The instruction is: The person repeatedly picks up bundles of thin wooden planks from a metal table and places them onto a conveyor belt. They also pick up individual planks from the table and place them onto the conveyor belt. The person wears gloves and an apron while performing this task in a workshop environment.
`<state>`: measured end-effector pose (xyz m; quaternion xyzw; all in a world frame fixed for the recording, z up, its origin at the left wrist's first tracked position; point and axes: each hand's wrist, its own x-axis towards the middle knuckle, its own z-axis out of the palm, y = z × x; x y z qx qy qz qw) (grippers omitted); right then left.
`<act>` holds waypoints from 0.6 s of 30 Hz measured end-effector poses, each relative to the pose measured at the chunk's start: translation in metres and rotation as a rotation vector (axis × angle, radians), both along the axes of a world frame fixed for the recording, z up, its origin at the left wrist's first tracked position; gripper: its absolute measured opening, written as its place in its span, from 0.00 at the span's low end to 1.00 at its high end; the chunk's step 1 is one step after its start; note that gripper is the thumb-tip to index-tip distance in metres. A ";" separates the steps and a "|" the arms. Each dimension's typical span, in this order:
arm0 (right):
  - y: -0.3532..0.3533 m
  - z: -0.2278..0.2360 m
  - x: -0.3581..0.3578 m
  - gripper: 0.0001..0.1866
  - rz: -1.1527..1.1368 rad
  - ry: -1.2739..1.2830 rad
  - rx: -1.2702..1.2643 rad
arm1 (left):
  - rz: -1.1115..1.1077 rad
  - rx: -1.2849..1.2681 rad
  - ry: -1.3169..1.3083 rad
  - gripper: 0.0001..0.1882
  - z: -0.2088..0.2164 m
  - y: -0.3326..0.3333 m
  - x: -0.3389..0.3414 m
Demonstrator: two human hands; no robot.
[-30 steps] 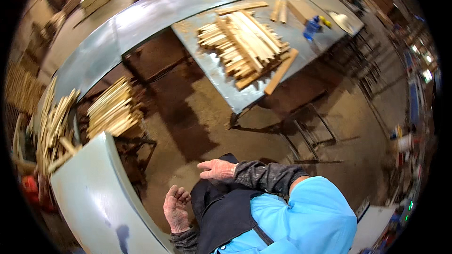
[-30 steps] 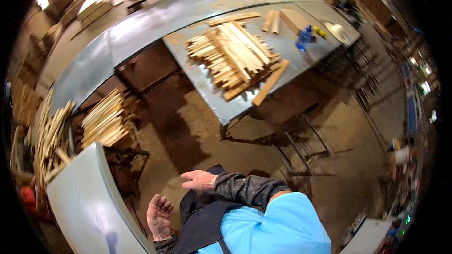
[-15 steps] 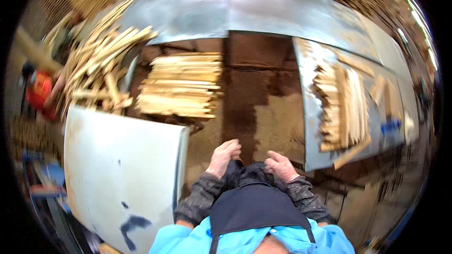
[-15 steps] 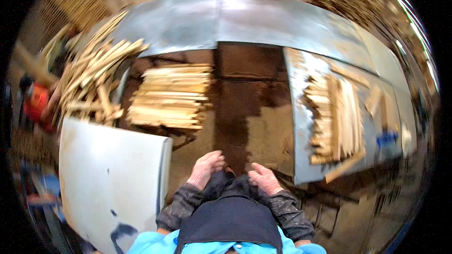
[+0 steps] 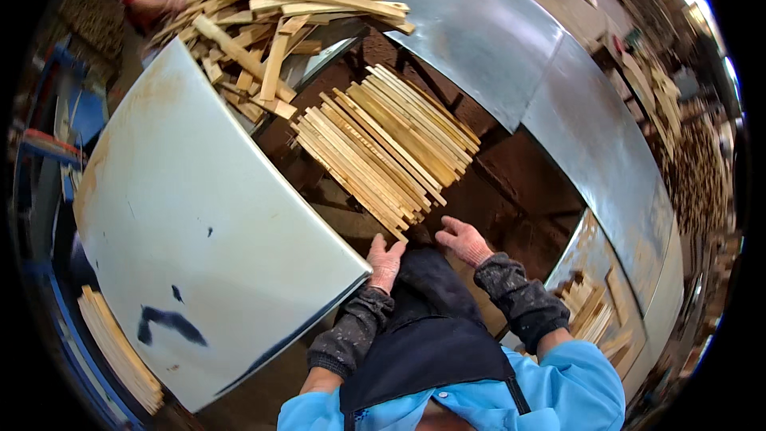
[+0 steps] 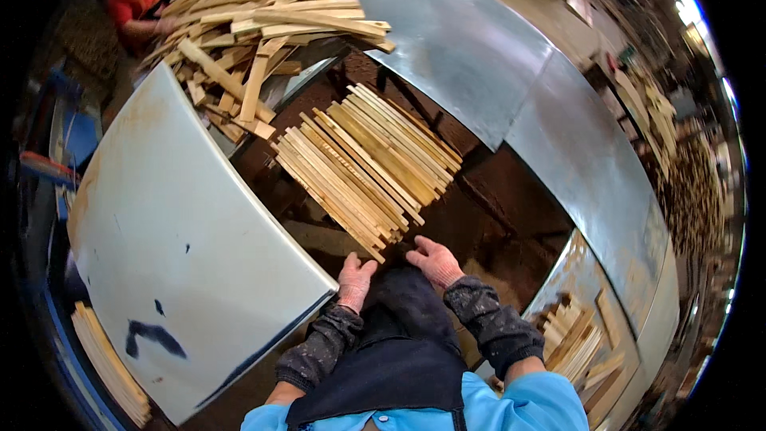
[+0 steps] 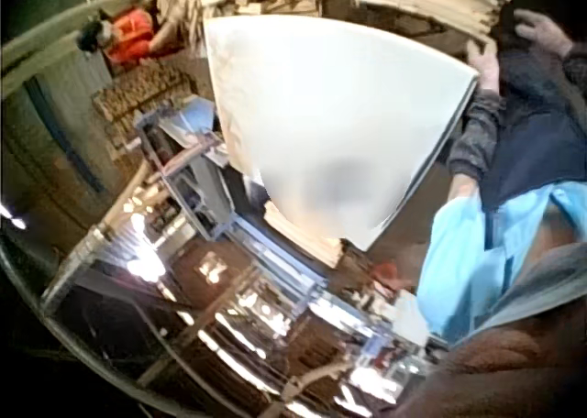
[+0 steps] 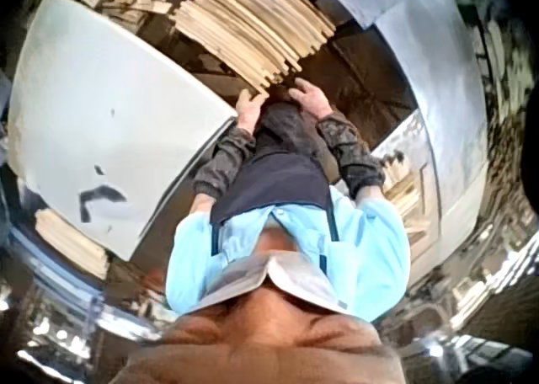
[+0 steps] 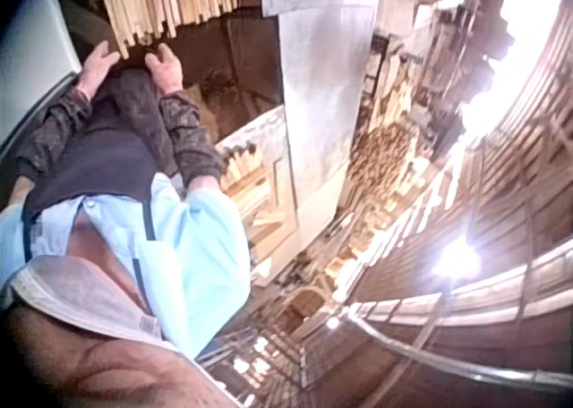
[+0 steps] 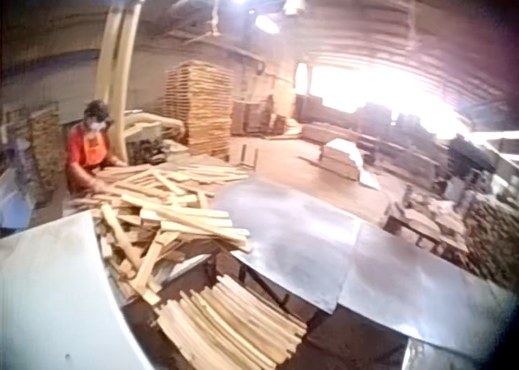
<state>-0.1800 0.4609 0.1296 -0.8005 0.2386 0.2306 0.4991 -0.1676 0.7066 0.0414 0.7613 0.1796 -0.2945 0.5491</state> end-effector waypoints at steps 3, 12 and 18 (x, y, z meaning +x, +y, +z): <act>-0.022 -0.029 0.089 0.43 0.208 -0.033 -0.292 | 0.204 0.056 0.042 0.50 -0.045 -0.001 0.007; -0.036 -0.178 0.250 0.42 0.449 -0.048 -0.706 | 0.660 -0.128 0.118 0.38 -0.105 -0.033 0.080; -0.027 -0.170 0.265 0.45 0.406 -0.002 -0.606 | 0.725 0.123 0.188 0.33 -0.094 -0.054 0.109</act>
